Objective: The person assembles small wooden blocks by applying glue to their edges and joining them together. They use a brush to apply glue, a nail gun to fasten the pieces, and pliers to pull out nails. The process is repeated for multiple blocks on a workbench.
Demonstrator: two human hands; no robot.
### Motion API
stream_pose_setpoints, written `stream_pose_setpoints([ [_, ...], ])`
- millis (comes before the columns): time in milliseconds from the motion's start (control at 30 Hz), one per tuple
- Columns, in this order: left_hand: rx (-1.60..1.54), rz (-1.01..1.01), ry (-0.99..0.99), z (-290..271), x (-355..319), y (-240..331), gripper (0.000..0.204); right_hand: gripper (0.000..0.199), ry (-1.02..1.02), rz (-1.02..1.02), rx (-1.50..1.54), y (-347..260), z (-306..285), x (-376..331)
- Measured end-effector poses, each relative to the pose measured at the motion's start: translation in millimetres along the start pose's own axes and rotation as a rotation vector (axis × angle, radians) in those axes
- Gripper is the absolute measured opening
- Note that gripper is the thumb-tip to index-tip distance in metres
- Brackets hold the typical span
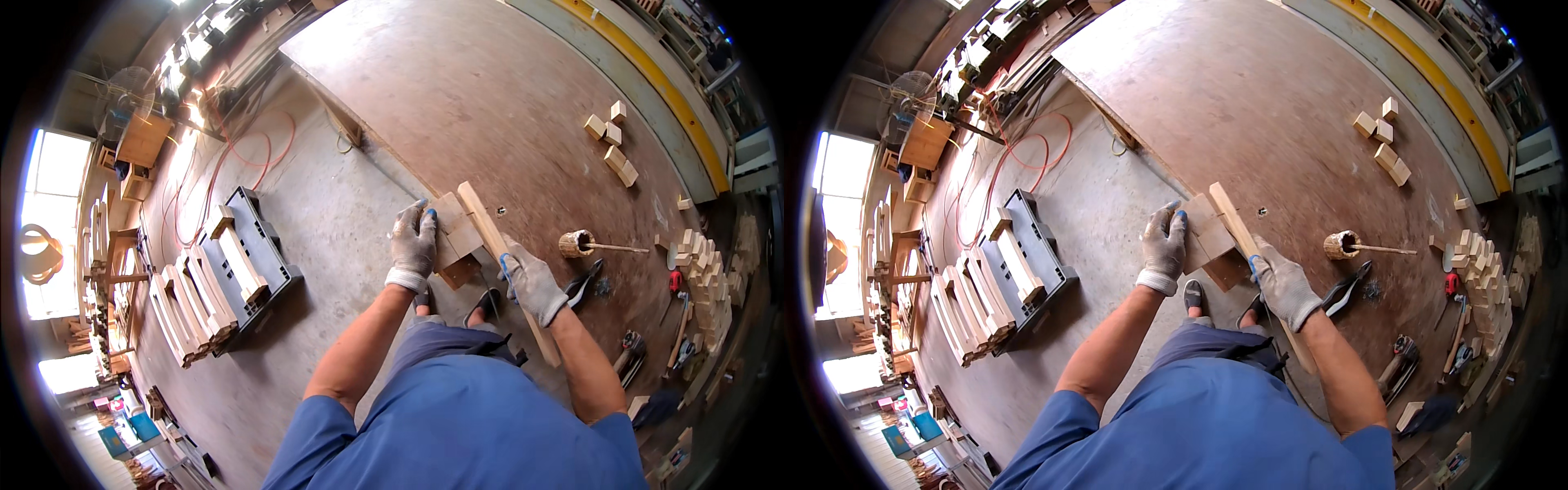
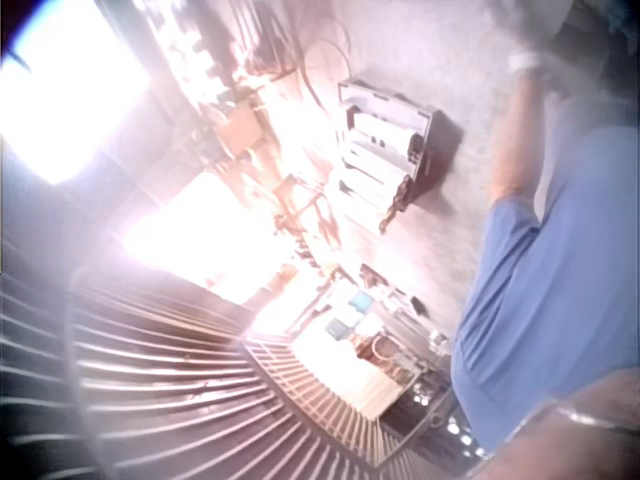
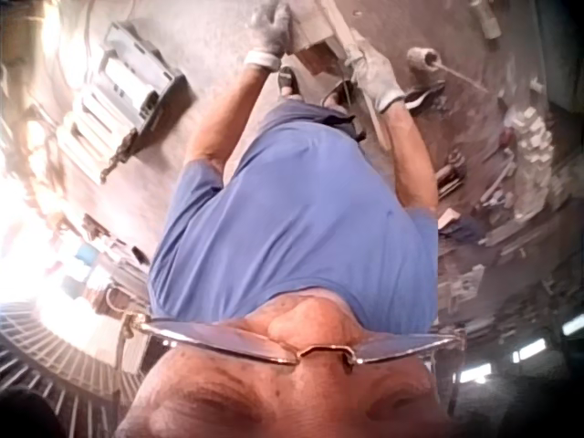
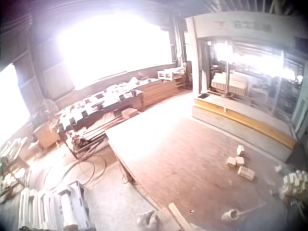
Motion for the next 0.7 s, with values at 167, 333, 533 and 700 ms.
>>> stream_pose_setpoints([
  [167, 0.063, 0.01, 0.007, -4.8, -5.4, 17.3, 0.035, 0.048, 0.0, -0.126, -0.22, -5.0, 5.4, 9.6],
  [333, 0.107, 0.046, 0.036, -6.0, -5.6, 19.0, 0.034, 0.049, -0.016, -0.195, -0.306, -17.0, 4.0, 16.9],
  [533, 0.106, -0.034, 0.006, -3.5, -8.3, 22.2, 0.039, 0.05, -0.037, -0.202, -0.346, -21.9, 5.4, 24.1],
  [700, 0.131, -0.011, 0.061, -6.6, -11.6, 28.6, 0.038, 0.053, -0.033, -0.233, -0.416, -16.5, 7.7, 11.4],
])
Point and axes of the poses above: each hand's wrist, its own x-axis towards the middle knuckle, its own z-axis out of the palm, y = z × x, the point moved 6 cm from there along x, towards the middle knuckle, and after that the axes turned 12 degrees about -z, right-handed, at the moved point
